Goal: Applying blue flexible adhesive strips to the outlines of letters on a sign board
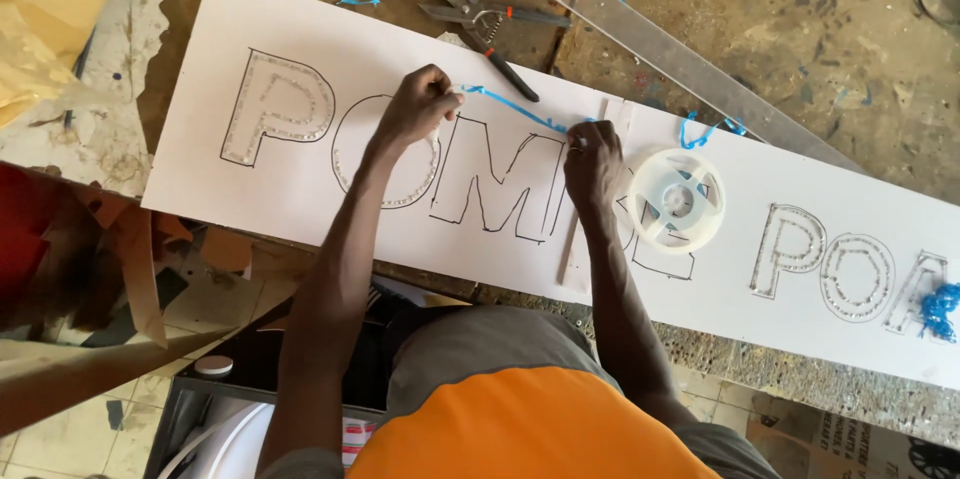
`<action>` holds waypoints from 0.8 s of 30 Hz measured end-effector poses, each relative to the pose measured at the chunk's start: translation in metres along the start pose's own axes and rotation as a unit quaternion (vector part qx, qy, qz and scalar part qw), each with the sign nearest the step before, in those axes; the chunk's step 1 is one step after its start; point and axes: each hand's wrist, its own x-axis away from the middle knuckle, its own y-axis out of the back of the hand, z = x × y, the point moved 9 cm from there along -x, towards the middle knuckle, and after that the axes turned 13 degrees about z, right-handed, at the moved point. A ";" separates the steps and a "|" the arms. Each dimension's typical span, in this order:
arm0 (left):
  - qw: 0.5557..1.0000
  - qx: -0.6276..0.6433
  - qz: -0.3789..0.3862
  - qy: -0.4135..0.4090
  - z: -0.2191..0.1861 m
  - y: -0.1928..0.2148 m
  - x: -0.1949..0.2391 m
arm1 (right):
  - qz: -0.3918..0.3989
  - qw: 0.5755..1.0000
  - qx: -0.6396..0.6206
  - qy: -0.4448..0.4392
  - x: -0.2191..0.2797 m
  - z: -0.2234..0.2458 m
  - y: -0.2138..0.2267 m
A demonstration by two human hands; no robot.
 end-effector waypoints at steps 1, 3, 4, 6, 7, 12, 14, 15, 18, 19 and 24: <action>1.000 -0.001 0.005 0.000 0.002 0.000 0.001 | -0.002 1.000 0.001 -0.004 -0.006 0.002 0.000; 0.996 0.077 -0.023 -0.037 0.004 0.011 0.006 | -0.045 0.998 -0.047 0.006 -0.022 0.010 0.006; 0.996 0.077 -0.025 -0.038 0.000 0.011 0.010 | -0.046 0.998 -0.048 0.009 -0.038 0.019 0.012; 0.992 0.117 -0.001 -0.052 -0.007 0.015 0.022 | -0.116 0.976 -0.180 0.033 -0.073 0.041 0.030; 0.992 0.116 -0.008 -0.051 -0.010 0.022 0.029 | -0.112 0.976 -0.184 0.037 -0.100 0.071 0.036; 0.992 0.102 -0.035 -0.059 -0.013 0.038 0.051 | -0.038 0.889 -0.301 0.343 -0.162 0.253 0.077; 0.990 0.052 -0.103 -0.081 0.006 0.059 0.041 | -0.027 0.901 -0.295 0.318 -0.163 0.266 0.062; 0.982 0.005 -0.163 -0.095 0.019 0.065 0.047 | -0.014 0.916 -0.287 0.282 -0.156 0.265 0.050; 0.967 -0.107 -0.182 -0.145 -0.022 0.056 0.063 | -0.084 0.939 -0.229 0.244 -0.105 0.223 -0.014; 0.966 -0.107 -0.184 -0.148 -0.024 0.057 0.060 | -0.086 0.938 -0.228 0.247 -0.074 0.221 -0.010; 0.937 -0.237 -0.144 -0.213 -0.033 0.039 0.038 | 0.075 0.949 -0.140 0.273 0.034 0.205 -0.056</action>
